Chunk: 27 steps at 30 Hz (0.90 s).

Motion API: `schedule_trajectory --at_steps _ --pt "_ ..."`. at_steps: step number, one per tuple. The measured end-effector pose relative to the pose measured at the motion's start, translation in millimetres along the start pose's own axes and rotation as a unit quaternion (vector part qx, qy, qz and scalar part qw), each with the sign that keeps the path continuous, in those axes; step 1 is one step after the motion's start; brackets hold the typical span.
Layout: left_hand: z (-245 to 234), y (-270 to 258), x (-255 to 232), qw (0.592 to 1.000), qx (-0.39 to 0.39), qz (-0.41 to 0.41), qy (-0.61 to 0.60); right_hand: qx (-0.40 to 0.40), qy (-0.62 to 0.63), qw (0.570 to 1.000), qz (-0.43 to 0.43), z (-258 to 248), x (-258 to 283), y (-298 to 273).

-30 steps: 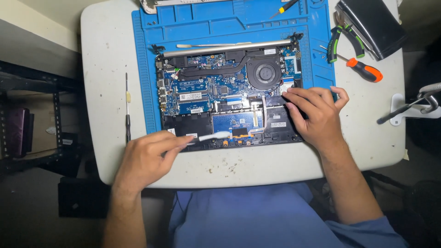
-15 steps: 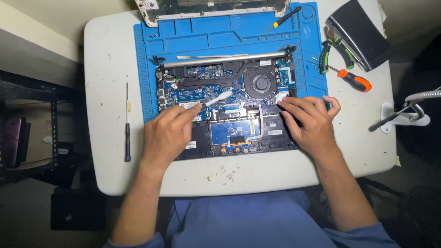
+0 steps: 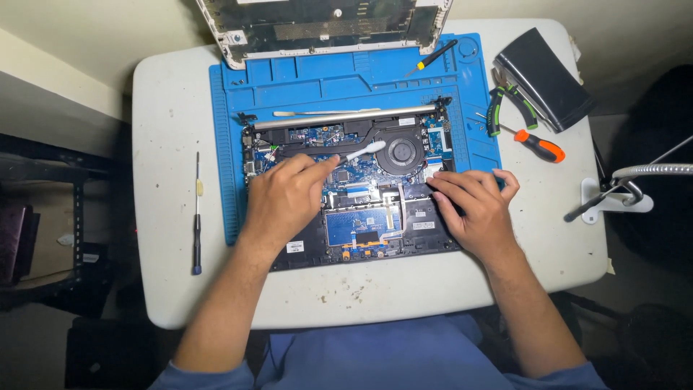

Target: The person uses a screwdriver to remove screws from the internal components of a disassembled laptop. They then use a brush to clean the motherboard and other parts. Finally, the person places the laptop's back cover onto the chassis and closes the device.

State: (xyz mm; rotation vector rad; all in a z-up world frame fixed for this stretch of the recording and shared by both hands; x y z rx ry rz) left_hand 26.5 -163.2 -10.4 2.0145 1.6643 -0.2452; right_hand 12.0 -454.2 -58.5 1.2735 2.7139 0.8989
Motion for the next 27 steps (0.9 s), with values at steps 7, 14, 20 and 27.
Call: schedule_trajectory --at_steps 7,14,20,27 --pt "-21.7 -13.6 -0.7 0.986 0.051 -0.04 -0.156 -0.002 0.001 1.0 -0.017 -2.8 -1.0 -0.5" --pt "-46.0 -114.1 64.1 0.939 -0.209 -0.271 -0.004 -0.06 0.008 0.997 -0.042 -17.3 1.4 5.8" --pt "-16.7 -142.8 79.4 0.923 -0.197 -0.33 0.012 -0.084 0.041 0.992 -0.08 -31.7 15.5 25.3" --pt "-28.2 -118.2 72.0 0.919 -0.163 -0.342 0.113 -0.122 0.104 0.986 -0.056 -36.1 6.9 32.7"
Point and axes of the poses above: each hand's wrist, its own y-axis towards the middle knuckle, its own z-axis out of the palm, x = y × z, the point moved 5 cm from there along y, towards the middle knuckle, and after that the axes turned 12 degrees about -z, right-handed, at the moved point
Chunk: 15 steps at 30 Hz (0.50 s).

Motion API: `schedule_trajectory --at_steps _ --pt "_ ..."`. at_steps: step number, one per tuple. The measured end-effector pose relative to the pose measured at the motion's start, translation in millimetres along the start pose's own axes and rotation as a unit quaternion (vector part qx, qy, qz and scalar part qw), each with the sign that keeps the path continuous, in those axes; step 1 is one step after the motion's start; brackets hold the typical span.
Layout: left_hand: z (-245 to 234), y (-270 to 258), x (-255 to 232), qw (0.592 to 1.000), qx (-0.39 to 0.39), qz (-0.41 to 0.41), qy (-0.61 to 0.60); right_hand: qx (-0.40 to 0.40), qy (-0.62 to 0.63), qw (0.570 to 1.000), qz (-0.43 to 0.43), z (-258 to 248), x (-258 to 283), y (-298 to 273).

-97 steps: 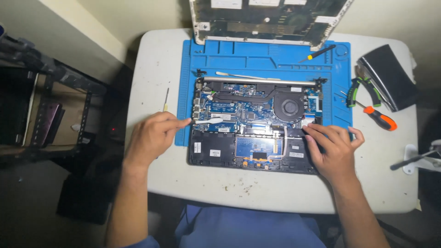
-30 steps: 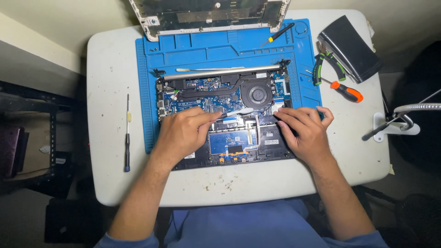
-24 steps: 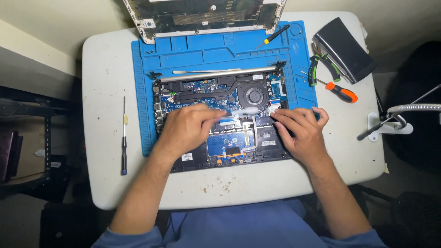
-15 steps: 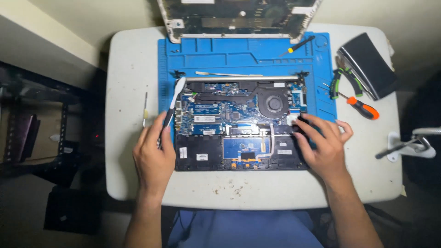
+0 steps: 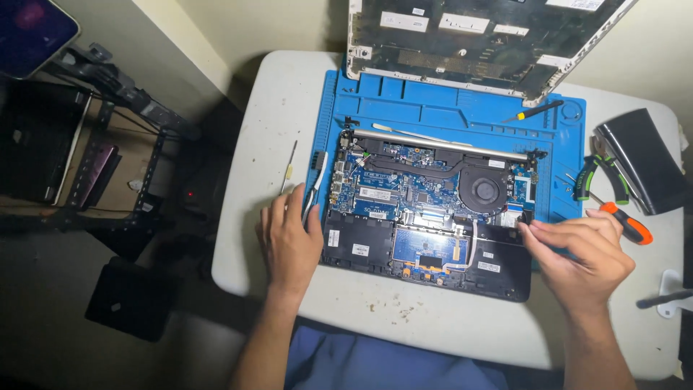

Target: The person uses a screwdriver to remove screws from the internal components of a disassembled laptop. They then use a brush to clean the motherboard and other parts. Finally, the person places the laptop's back cover onto the chassis and closes the device.

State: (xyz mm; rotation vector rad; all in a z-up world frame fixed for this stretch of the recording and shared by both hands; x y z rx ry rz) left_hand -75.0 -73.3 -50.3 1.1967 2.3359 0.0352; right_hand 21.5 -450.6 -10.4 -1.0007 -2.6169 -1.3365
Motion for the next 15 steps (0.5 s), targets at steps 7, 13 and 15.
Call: schedule_trajectory --at_steps 7,13,15 --pt "10.4 84.9 -51.8 0.974 0.027 0.21 -0.084 0.037 0.058 0.997 -0.033 30.2 37.2 38.4" --pt "57.9 126.0 -59.0 0.952 0.122 0.281 0.004 0.162 0.169 0.971 -0.037 100.9 69.8 65.5" --pt "64.5 127.9 -55.7 0.951 0.113 0.287 0.011 0.217 0.161 0.962 -0.045 128.6 78.0 65.8"
Point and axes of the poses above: each hand's wrist, its own y-axis towards the middle knuckle, its own z-axis out of the palm, x = y × z, the point moved 5 cm from there along y, towards the middle knuckle, and after that the axes turned 12 degrees about -z, right-handed, at the moved point
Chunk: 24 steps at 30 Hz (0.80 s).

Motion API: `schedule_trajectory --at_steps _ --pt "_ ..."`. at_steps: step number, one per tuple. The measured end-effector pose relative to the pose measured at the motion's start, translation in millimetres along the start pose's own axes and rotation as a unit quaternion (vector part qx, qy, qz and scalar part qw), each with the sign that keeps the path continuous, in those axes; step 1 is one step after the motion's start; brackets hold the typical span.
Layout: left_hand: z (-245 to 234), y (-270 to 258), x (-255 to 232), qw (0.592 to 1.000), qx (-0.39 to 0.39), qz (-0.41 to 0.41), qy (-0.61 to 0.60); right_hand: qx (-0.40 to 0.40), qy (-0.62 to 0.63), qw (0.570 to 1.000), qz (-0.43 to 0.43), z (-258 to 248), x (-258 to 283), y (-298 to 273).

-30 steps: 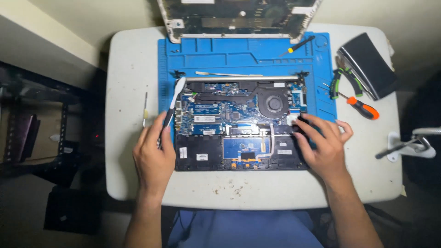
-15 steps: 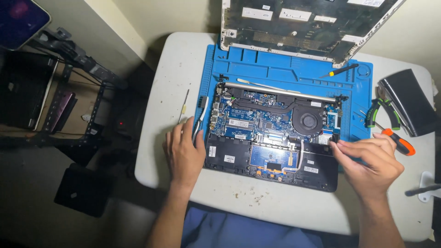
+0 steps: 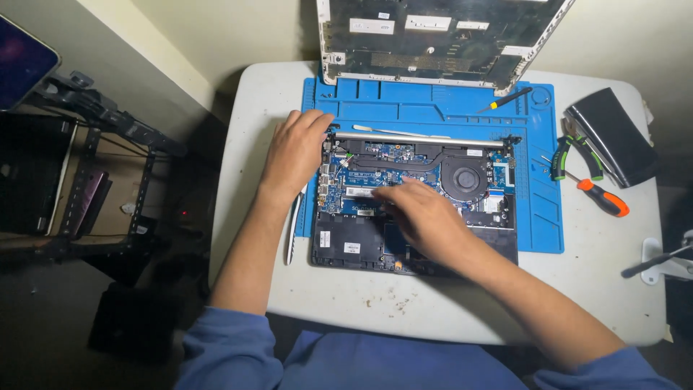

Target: The person uses a screwdriver to remove screws from the internal components of a disassembled laptop. They then use a brush to clean the motherboard and other parts. Finally, the person places the laptop's back cover onto the chassis and closes the device.

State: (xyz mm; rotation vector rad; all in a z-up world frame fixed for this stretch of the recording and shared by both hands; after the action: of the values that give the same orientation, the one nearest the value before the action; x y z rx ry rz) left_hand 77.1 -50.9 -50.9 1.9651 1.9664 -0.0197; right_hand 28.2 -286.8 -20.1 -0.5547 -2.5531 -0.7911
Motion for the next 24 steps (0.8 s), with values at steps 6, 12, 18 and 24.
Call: schedule_trajectory --at_steps 6,12,18,24 --pt "-0.3 6.2 -4.4 0.997 -0.022 0.012 -0.074 0.181 -0.13 0.975 0.028 34.6 -14.4 51.4" --pt "3.8 14.9 -0.3 0.996 -0.031 0.046 -0.067 0.307 -0.224 0.923 0.053 65.2 -23.6 56.2" --pt "11.2 28.8 7.3 0.991 -0.013 0.042 -0.125 0.307 -0.293 0.905 0.039 84.6 -36.2 50.2" --pt "12.4 36.7 6.3 0.993 -0.017 0.02 -0.118 0.316 -0.313 0.895 0.034 91.4 -40.0 49.2"
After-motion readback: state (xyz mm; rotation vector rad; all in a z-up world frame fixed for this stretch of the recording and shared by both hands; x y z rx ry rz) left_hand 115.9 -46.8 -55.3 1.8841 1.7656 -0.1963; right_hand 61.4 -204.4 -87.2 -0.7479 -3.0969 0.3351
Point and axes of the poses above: each hand's wrist, its own y-axis towards the middle knuckle, its own z-axis out of the palm, x = y × z, the point moved 5 cm from there along y, towards the middle knuckle, and after that the axes turned 12 degrees about -z, right-handed, at the moved point
